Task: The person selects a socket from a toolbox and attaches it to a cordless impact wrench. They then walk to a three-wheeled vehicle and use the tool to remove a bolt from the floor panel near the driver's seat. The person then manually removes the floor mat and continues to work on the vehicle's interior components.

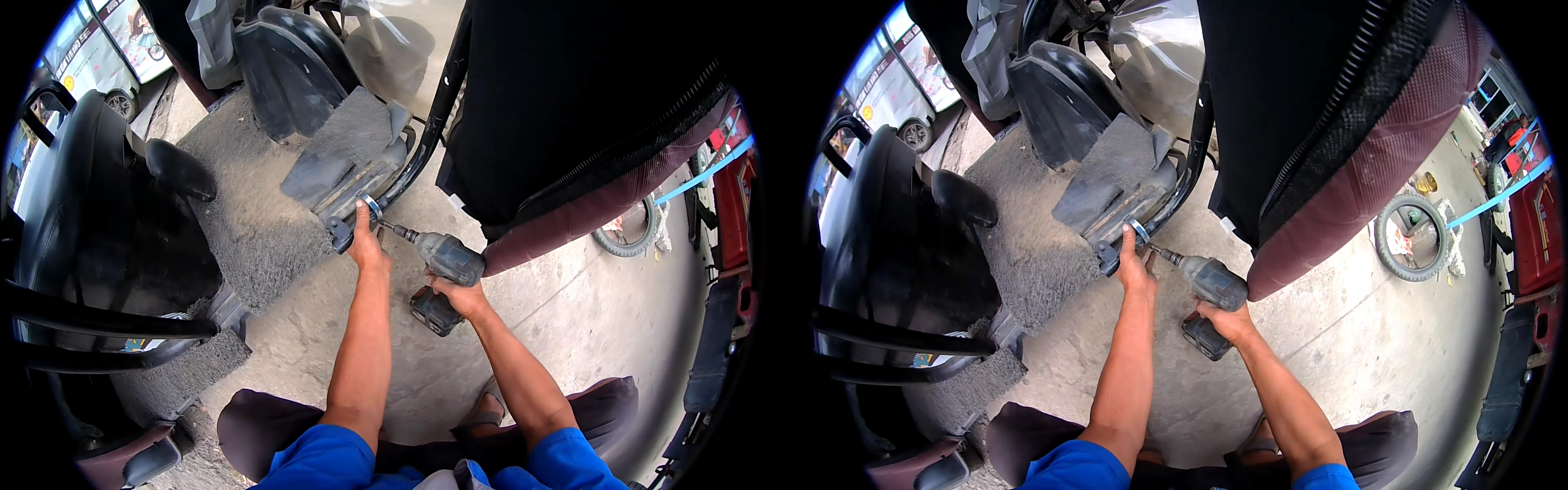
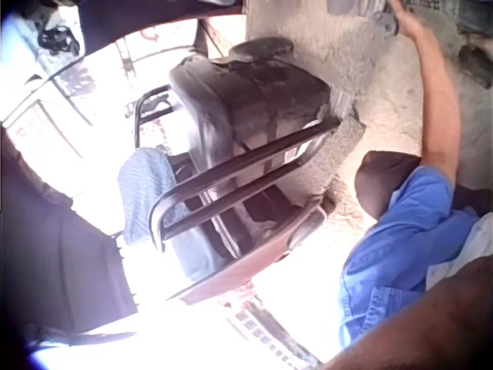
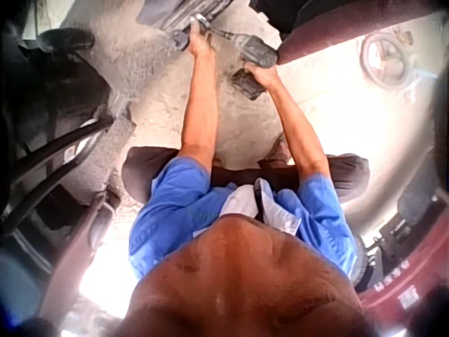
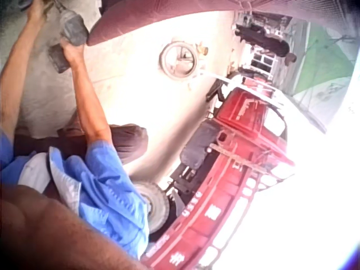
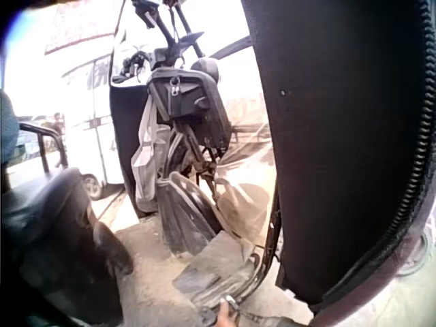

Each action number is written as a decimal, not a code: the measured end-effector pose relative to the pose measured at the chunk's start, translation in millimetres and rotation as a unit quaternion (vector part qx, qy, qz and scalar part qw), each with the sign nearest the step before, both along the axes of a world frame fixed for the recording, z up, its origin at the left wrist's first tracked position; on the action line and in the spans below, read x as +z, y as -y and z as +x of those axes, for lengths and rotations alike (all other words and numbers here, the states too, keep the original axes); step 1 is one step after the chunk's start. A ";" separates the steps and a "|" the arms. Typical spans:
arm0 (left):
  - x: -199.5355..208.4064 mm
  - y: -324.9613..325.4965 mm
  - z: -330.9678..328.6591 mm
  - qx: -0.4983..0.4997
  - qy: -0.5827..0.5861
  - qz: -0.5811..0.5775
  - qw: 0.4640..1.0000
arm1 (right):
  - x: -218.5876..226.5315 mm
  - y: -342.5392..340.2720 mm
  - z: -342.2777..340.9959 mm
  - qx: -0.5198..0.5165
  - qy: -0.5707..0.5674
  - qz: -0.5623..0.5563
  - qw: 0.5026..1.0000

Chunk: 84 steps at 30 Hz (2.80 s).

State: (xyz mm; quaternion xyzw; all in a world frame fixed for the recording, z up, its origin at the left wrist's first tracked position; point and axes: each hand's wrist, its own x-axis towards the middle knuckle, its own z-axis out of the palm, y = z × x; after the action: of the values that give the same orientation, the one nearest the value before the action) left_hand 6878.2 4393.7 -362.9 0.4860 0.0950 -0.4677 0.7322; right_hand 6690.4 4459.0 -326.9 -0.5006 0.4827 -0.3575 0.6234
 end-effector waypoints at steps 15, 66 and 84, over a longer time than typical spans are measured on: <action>-1.2 1.7 -3.8 0.002 0.036 -0.030 0.999 | -9.5 -12.8 14.7 -0.028 0.132 0.072 0.988; -3.9 -5.3 2.7 -0.031 0.030 -0.117 0.992 | -48.2 -10.8 22.8 -0.027 0.136 0.044 0.989; 0.7 -15.5 2.7 0.044 -0.032 -0.108 0.993 | -53.1 -10.6 24.8 -0.017 0.145 0.061 0.987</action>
State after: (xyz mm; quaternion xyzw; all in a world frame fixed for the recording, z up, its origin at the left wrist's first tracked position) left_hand 6880.9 4409.2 -362.2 0.3837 0.0888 -0.4580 0.7969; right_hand 6715.2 4469.6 -380.0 -0.3959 0.4166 -0.4065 0.7102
